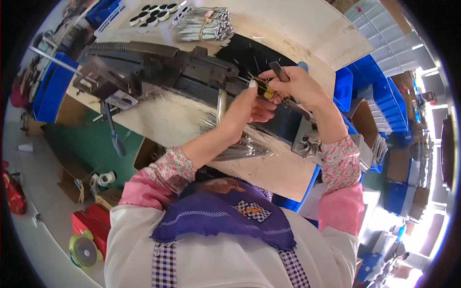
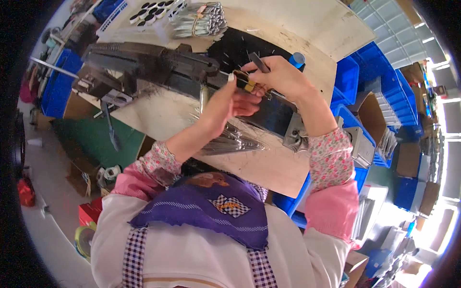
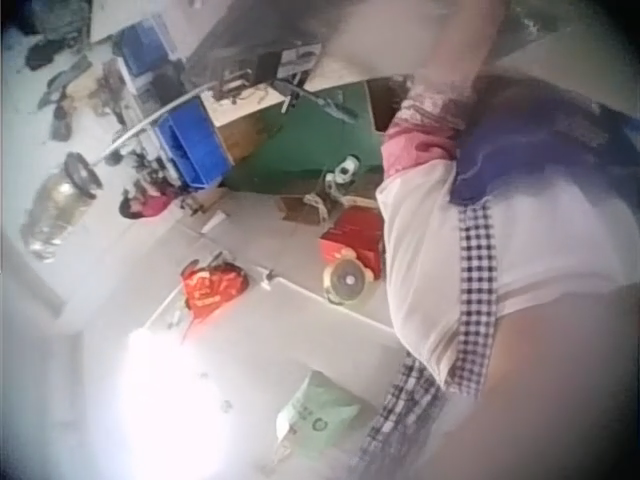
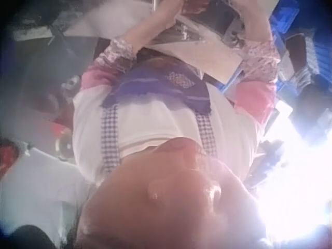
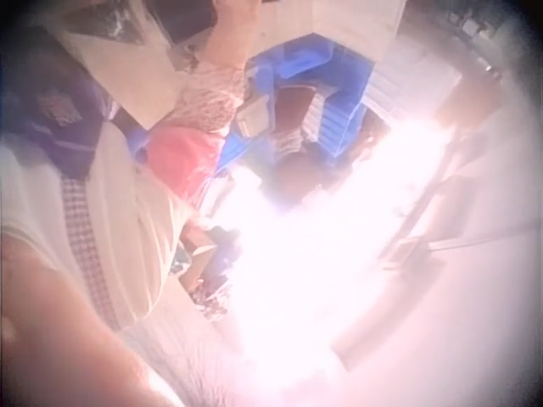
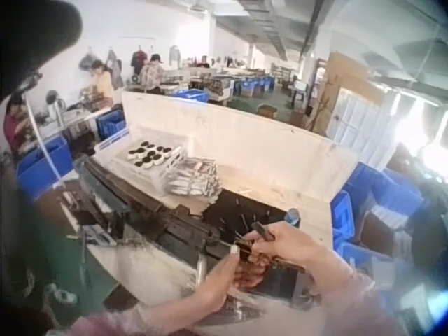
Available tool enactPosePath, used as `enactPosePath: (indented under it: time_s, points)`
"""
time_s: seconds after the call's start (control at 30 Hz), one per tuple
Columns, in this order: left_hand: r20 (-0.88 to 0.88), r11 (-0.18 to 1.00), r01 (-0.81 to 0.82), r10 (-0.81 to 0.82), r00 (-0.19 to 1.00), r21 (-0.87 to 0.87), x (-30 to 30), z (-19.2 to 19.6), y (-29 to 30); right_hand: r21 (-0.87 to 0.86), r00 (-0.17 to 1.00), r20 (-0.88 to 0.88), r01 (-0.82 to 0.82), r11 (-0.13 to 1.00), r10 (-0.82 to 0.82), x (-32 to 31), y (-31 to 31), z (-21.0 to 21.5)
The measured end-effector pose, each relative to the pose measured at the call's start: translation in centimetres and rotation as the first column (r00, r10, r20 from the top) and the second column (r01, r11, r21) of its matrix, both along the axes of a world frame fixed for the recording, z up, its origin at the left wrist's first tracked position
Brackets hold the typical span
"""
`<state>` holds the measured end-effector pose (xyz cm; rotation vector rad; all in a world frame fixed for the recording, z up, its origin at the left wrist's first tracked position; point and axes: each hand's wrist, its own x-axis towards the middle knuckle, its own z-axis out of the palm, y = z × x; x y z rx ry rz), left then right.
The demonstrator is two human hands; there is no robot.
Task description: Operating a bench-top machine to process or assemble small metal rods.
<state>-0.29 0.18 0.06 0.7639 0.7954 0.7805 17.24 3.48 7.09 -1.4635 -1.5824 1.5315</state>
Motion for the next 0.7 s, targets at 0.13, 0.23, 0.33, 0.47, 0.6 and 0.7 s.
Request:
enactPosePath:
  time_s: [0.13, 0.23, 0.33, 0.47, 0.6, 0.7]
  points:
    - [0.416, 0.994, 0.013, 0.033, 0.909, -0.108, 1.4, 0.4, -0.6, 0.015, 0.992, 0.091, -0.092, 0.996, 0.090, -0.3, 0.3, 0.7]
    - [0.584, 0.941, 0.028, 0.185, 0.791, -0.337, 0.3, 1.8, 0.5, 0.585, 0.635, 0.753, -0.529, 0.615, -0.170, 0.4, -0.4, 1.8]
    - [0.677, 0.916, 0.129, 0.182, 0.713, -0.381, -1.5, 1.9, 1.1, 0.527, 0.425, 0.849, -0.663, 0.531, -0.313, 0.9, -1.3, 1.6]
    - [0.711, 0.907, 0.088, 0.259, 0.654, -0.411, -1.4, 1.5, 0.7, 0.708, 0.789, 0.577, -0.354, 0.611, -0.211, -4.0, -3.8, 0.0]
    - [0.700, 0.932, 0.050, 0.234, 0.675, -0.359, -1.9, 1.0, -0.2, 0.723, 0.855, 0.418, -0.109, 0.682, -0.306, -2.9, -2.2, 0.5]
    - [0.666, 0.944, -0.005, 0.235, 0.708, -0.329, -1.9, 1.2, -0.5, 0.674, 0.835, 0.489, -0.178, 0.717, -0.252, -2.5, -2.1, 0.6]
